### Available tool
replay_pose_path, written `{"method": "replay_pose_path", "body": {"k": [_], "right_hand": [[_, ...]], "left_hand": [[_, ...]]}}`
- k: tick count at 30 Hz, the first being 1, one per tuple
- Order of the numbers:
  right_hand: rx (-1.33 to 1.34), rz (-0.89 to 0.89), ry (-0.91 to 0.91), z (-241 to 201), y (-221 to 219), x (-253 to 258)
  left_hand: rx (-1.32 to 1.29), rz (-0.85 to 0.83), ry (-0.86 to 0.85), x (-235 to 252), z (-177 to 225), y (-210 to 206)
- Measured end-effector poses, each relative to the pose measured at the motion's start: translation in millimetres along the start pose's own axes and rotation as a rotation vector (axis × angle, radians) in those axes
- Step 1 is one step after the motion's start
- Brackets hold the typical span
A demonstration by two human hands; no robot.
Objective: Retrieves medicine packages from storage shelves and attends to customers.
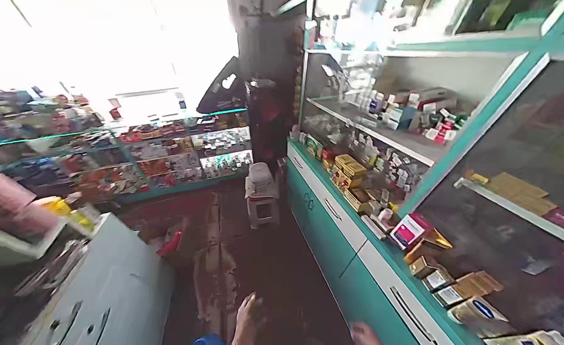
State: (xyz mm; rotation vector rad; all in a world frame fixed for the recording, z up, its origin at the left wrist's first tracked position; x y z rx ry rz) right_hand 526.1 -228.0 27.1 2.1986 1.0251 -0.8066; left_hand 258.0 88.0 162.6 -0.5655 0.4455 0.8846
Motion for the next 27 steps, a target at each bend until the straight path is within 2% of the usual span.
{"method": "replay_pose_path", "body": {"k": [2, 4, 6, 9, 11, 13, 15, 18, 22, 27], "right_hand": [[-0.006, 0.039, 0.076, -84, 29, 65], [-0.125, 0.158, 0.219, -168, 59, 137], [-0.213, 0.295, 0.32, -242, 89, 187], [-0.28, 0.479, 0.36, -332, 119, 251], [-0.324, 0.465, 0.272, -353, 131, 289], [-0.4, 0.381, 0.13, -355, 142, 329], [-0.454, 0.326, -0.035, -354, 145, 346], [-0.407, 0.276, -0.162, -357, 149, 354], [-0.456, 0.326, -0.24, -363, 130, 352], [-0.32, 0.338, -0.343, -402, 81, 314]], "left_hand": [[-0.005, -0.302, -0.156, 26, 62, -77], [0.064, -0.541, -0.213, 62, 108, -131], [0.154, -0.58, -0.198, 106, 135, -167], [0.27, -0.488, -0.187, 178, 178, -186], [0.239, -0.443, -0.164, 212, 205, -187], [0.209, -0.383, -0.152, 247, 230, -188], [0.189, -0.335, -0.117, 283, 244, -184], [0.211, -0.315, -0.007, 341, 258, -187], [0.441, -0.616, 0.098, 413, 296, -224], [0.902, -0.848, 0.0, 494, 353, -275]]}}
Point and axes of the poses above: each hand's wrist, its own x-axis towards the middle knuckle, its own y-axis out of the back of the hand, z = x × y, the point moved 3 cm from there along x, towards the middle knuckle, and after that the axes turned 7 degrees about -z, right-handed, at the moved point
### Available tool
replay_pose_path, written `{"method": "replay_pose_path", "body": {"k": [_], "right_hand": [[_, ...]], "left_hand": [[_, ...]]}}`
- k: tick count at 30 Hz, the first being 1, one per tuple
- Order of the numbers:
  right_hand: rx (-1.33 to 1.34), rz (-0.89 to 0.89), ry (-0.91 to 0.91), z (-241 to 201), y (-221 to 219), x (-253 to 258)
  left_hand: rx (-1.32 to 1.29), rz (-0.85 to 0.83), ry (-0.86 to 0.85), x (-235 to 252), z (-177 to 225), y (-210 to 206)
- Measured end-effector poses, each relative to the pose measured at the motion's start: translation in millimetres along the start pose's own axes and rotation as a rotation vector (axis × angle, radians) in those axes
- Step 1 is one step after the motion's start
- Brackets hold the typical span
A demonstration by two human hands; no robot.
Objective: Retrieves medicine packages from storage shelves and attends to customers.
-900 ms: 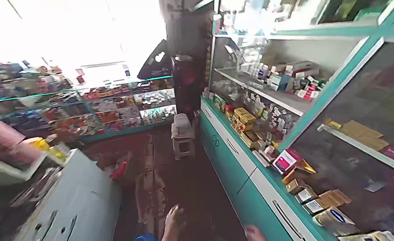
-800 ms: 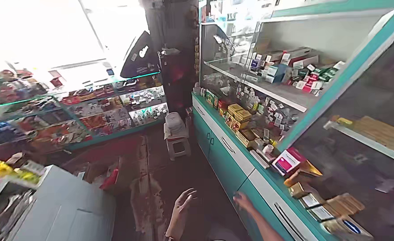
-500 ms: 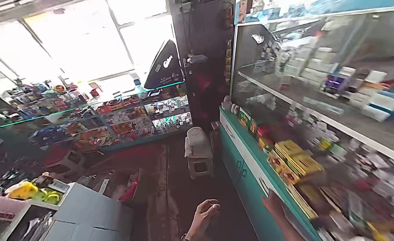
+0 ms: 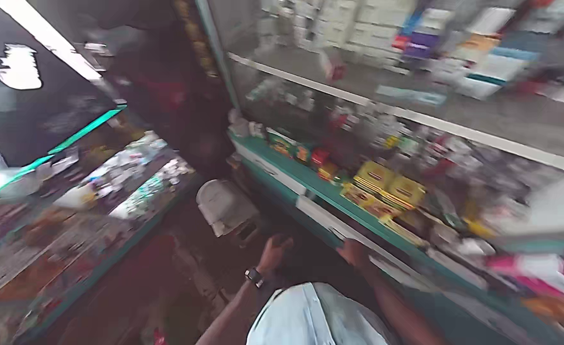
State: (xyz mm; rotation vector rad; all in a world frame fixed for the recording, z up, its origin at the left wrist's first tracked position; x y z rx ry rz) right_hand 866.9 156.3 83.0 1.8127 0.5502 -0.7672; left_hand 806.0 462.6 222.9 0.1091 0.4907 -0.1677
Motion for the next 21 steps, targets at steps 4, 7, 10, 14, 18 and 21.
{"method": "replay_pose_path", "body": {"k": [4, 7, 10, 14, 18, 21], "right_hand": [[0.186, -0.134, -0.055, -7, -41, -24], [0.332, -0.197, 0.024, -14, -69, -50], [0.46, -0.174, 0.105, -21, -100, -75], [0.559, -0.261, 0.214, -10, -117, -132], [0.656, -0.083, 0.174, 15, -76, -217], [0.812, 0.215, -0.007, 53, -60, -245]], "left_hand": [[0.674, -0.051, -0.104, 63, -2, 25], [1.035, -0.076, -0.204, 89, -11, 15], [1.213, -0.177, -0.23, 89, -35, 0], [1.304, -0.255, -0.259, 66, -80, 2], [1.32, -0.228, -0.238, 38, -104, 19], [1.329, -0.289, -0.182, 17, -106, 26]]}}
Point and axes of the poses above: each hand's wrist, its own x-axis towards the middle knuckle, its own y-axis out of the back of the hand, z = x × y, the point moved 3 cm from there along x, towards the middle knuckle, and after that the axes turned 7 degrees about -z, right-handed, at the moved point
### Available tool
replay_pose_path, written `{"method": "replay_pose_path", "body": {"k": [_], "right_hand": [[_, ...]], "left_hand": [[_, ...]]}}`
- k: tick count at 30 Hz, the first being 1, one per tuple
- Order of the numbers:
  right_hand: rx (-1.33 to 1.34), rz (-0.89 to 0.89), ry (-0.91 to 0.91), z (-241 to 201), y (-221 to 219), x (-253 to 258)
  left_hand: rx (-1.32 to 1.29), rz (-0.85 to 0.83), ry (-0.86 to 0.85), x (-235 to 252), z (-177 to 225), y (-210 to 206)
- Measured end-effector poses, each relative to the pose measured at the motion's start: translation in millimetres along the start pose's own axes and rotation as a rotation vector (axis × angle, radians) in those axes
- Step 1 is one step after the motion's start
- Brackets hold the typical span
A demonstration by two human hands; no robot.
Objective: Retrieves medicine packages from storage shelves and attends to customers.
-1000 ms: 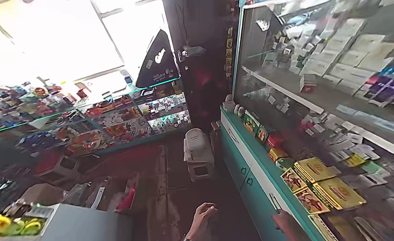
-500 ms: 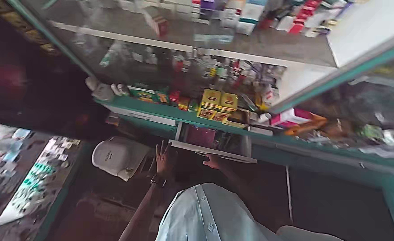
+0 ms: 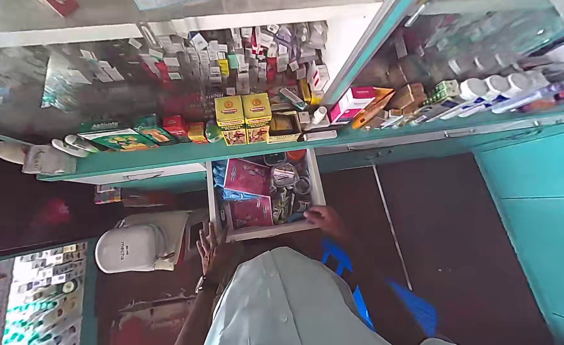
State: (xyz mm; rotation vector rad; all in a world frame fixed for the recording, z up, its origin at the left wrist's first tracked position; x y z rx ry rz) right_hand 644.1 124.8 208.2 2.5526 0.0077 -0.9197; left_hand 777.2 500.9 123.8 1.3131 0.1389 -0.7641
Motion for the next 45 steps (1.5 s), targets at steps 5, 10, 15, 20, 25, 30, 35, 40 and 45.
{"method": "replay_pose_path", "body": {"k": [5, 10, 15, 20, 25, 30, 35, 40, 45], "right_hand": [[0.042, 0.204, 0.037, 19, 16, 25], [0.05, 0.252, 0.198, -19, -13, 62], [-0.333, 0.04, 0.116, -74, -88, 102], [-0.436, 0.06, -0.244, -62, -104, 96], [-0.33, 0.177, -0.305, -50, -117, 104], [-0.36, 0.142, -0.189, -55, -121, 86], [-0.215, 0.28, 0.139, -30, -142, 53], [0.1, 0.558, 0.227, -32, -122, 28], [0.548, 0.786, 0.124, -20, -74, -17]], "left_hand": [[0.056, -0.018, 0.02, -23, -7, -14], [0.0, -0.008, 0.028, -26, -10, -21], [0.016, -0.062, 0.07, -24, -7, -17], [-0.025, -0.042, 0.057, -27, -8, -18], [-0.015, -0.036, 0.004, -21, -8, -17], [-0.048, 0.084, -0.056, -27, -11, 5], [-0.269, 0.271, -0.238, -8, -25, 21], [-0.248, 0.291, -0.394, 9, -18, 19], [-0.056, 0.172, -0.249, 18, -2, 10]]}}
Point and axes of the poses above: each hand's wrist, its own x-axis towards the middle knuckle, its own y-axis out of the back of the hand, z = x × y, the point moved 3 cm from there along x, towards the middle knuckle, and after that the axes turned 7 degrees about -z, right-handed, at the moved point
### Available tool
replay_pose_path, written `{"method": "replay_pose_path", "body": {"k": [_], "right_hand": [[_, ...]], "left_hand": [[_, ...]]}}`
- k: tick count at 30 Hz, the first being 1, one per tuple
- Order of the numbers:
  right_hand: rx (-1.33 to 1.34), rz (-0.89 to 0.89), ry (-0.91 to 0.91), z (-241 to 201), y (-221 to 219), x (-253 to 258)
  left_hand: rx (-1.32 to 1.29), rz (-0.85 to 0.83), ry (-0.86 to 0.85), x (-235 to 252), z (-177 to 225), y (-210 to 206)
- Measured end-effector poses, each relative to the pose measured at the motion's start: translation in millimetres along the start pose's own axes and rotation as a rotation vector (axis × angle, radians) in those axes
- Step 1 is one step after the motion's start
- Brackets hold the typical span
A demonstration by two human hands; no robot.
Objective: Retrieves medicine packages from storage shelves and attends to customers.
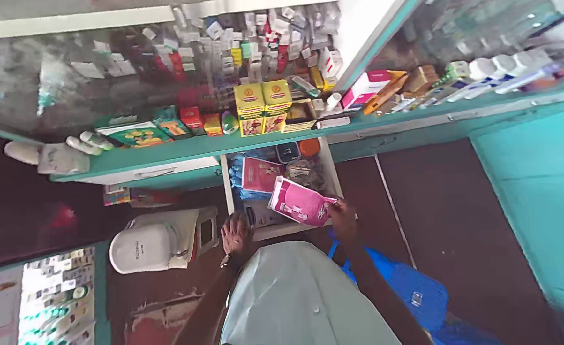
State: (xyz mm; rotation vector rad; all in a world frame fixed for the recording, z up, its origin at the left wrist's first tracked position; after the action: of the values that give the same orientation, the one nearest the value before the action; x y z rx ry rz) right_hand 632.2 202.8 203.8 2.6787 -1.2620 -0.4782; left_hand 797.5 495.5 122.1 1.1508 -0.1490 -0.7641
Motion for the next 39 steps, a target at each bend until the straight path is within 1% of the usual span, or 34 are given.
{"method": "replay_pose_path", "body": {"k": [2, 3, 5, 7, 9, 10, 12, 13, 14, 15, 16, 17, 18, 19, 20, 21, 22, 23, 24, 25, 26, 27, 28, 30, 31, 33, 35, 36, 37, 39], "right_hand": [[0.163, 0.109, -0.043, -7, 28, -5], [0.235, 0.151, -0.049, -15, 42, -8], [0.394, 0.202, -0.041, -29, 66, -15], [0.574, 0.217, -0.041, -33, 89, -22], [0.787, 0.179, -0.015, -29, 109, -27], [0.855, 0.155, -0.007, -27, 119, -29], [0.963, 0.143, -0.008, -28, 140, -27], [1.013, 0.146, -0.006, -28, 153, -25], [1.066, 0.147, 0.017, -28, 169, -23], [1.112, 0.148, 0.059, -26, 188, -19], [1.151, 0.15, 0.105, -23, 209, -17], [1.185, 0.16, 0.147, -20, 232, -16], [1.216, 0.178, 0.187, -16, 258, -13], [1.245, 0.224, 0.217, -12, 285, -9], [1.264, 0.289, 0.237, -7, 313, -5], [1.271, 0.369, 0.244, 0, 339, -4], [1.276, 0.456, 0.235, 8, 363, -3], [1.273, 0.543, 0.212, 14, 389, -2], [1.267, 0.611, 0.185, 20, 414, 1], [1.26, 0.657, 0.169, 27, 436, 4], [1.266, 0.683, 0.173, 35, 456, 7], [1.255, 0.709, 0.17, 43, 474, 10], [1.21, 0.746, 0.149, 49, 490, 13], [1.033, 0.855, 0.116, 63, 526, 19], [0.906, 0.919, 0.113, 67, 549, 23], [0.557, 1.043, 0.145, 69, 603, 24], [0.237, 1.154, 0.205, 56, 670, 26], [0.126, 1.177, 0.277, 48, 704, 29], [0.036, 1.163, 0.342, 39, 737, 33], [-0.168, 1.098, 0.376, 18, 798, 47]], "left_hand": [[0.055, 0.059, 0.009, 5, -2, -6], [0.044, 0.084, 0.0, 9, -2, -6], [-0.011, 0.077, 0.011, 19, -2, 1], [-0.015, 0.088, 0.003, 35, -4, 11], [0.023, 0.09, -0.026, 55, -2, 21], [0.029, 0.121, -0.04, 66, -3, 25], [0.014, 0.272, -0.077, 89, -2, 33], [-0.037, 0.366, -0.111, 99, 7, 36], [-0.108, 0.467, -0.164, 110, 23, 34], [-0.262, 0.497, -0.249, 120, 56, 27], [-0.481, 0.423, -0.359, 123, 105, 14], [-0.673, 0.23, -0.438, 121, 165, -4], [-0.84, -0.046, -0.475, 118, 232, -23], [-0.931, -0.358, -0.508, 117, 301, -42], [-0.94, -0.676, -0.571, 115, 365, -58], [-0.878, -0.882, -0.624, 107, 427, -64], [-0.821, -0.938, -0.677, 94, 494, -63], [-0.784, -0.968, -0.673, 80, 559, -57], [-0.77, -0.969, -0.595, 63, 625, -44], [-0.808, -0.932, -0.51, 51, 679, -37], [-0.897, -0.898, -0.476, 51, 717, -46], [-1.043, -0.903, -0.469, 56, 745, -64], [-1.189, -0.916, -0.526, 69, 765, -91], [-1.308, -0.952, -0.608, 92, 808, -136], [-1.304, -0.971, -0.629, 101, 833, -150], [-1.222, -1.015, -0.681, 117, 887, -171], [-1.018, -1.033, -0.742, 130, 950, -190], [-0.908, -1.042, -0.783, 135, 985, -201], [-0.805, -1.065, -0.841, 136, 1018, -213], [-0.661, -1.151, -0.984, 130, 1084, -235]]}}
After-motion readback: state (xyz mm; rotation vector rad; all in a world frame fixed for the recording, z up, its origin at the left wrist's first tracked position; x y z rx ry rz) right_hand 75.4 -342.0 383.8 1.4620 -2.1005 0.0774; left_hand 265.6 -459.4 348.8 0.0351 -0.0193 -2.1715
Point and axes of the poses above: each hand's wrist, its own x-axis towards the middle knuckle, its own y-axis out of the back of the hand, z = x × y, the point moved 3 cm from there along x, towards the middle knuckle, and after that the axes turned 7 degrees about -z, right-handed, at the moved point
